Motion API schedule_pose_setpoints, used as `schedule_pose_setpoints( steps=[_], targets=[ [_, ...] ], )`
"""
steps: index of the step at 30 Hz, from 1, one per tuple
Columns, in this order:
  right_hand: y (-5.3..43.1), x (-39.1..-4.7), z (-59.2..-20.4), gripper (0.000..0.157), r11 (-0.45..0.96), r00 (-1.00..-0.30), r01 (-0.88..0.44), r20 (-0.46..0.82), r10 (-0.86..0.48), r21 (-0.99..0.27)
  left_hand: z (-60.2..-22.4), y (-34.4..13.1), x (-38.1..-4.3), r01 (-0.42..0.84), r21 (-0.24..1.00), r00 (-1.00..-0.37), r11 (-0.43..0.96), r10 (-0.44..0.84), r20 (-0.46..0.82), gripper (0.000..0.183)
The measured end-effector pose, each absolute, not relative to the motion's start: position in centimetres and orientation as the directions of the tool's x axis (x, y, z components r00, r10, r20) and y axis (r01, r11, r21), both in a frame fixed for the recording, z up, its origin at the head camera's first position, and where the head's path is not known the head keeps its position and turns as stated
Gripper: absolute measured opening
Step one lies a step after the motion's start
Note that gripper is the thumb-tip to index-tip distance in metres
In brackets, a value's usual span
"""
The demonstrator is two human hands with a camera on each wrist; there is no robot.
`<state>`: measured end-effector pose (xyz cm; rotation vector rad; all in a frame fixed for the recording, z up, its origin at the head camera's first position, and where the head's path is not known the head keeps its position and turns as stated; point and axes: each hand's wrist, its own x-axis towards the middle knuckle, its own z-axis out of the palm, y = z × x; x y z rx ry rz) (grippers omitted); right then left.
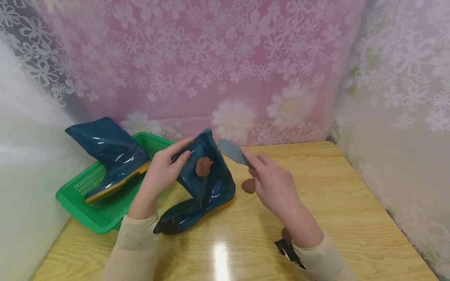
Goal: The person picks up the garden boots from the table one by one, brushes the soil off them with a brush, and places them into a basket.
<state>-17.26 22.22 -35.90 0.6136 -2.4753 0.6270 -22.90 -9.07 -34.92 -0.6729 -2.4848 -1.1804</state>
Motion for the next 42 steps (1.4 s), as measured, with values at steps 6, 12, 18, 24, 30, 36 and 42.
schedule_pose_setpoints(
  steps=[6, 12, 18, 24, 30, 36, 42],
  targets=[
    [21.6, -17.1, -35.8, 0.062, 0.752, -0.746, -0.577, 0.58, -0.327, -0.318, -34.5, -8.8, -22.5, 0.529, 0.612, -0.843, 0.587, 0.284, 0.456, 0.047],
    [20.6, -16.9, -36.0, 0.06, 0.737, -0.768, -0.579, 0.536, -0.35, -0.349, -34.6, -8.6, -22.5, 0.508, 0.611, -0.858, 0.608, 0.296, 0.419, 0.048],
    [19.8, -16.7, -36.2, 0.059, 0.747, -0.788, -0.565, 0.497, -0.363, -0.349, -34.6, -8.6, -22.5, 0.484, 0.609, -0.873, 0.628, 0.297, 0.387, 0.048],
    [19.1, -16.4, -36.6, 0.06, 0.729, -0.763, -0.596, 0.52, -0.385, -0.335, -34.5, -8.5, -22.4, 0.488, 0.603, -0.869, 0.63, 0.293, 0.398, 0.048],
    [18.5, -16.3, -37.0, 0.059, 0.732, -0.746, -0.616, 0.516, -0.422, -0.29, -34.8, -8.6, -22.5, 0.495, 0.598, -0.866, 0.631, 0.298, 0.402, 0.048],
    [18.7, -16.3, -36.8, 0.06, 0.756, -0.766, -0.594, 0.481, -0.427, -0.274, -34.7, -8.6, -22.5, 0.495, 0.586, -0.864, 0.641, 0.294, 0.409, 0.048],
    [19.4, -16.0, -36.1, 0.056, 0.765, -0.8, -0.566, 0.429, -0.419, -0.308, -34.7, -8.6, -22.6, 0.5, 0.57, -0.861, 0.652, 0.303, 0.408, 0.049]
  ],
)
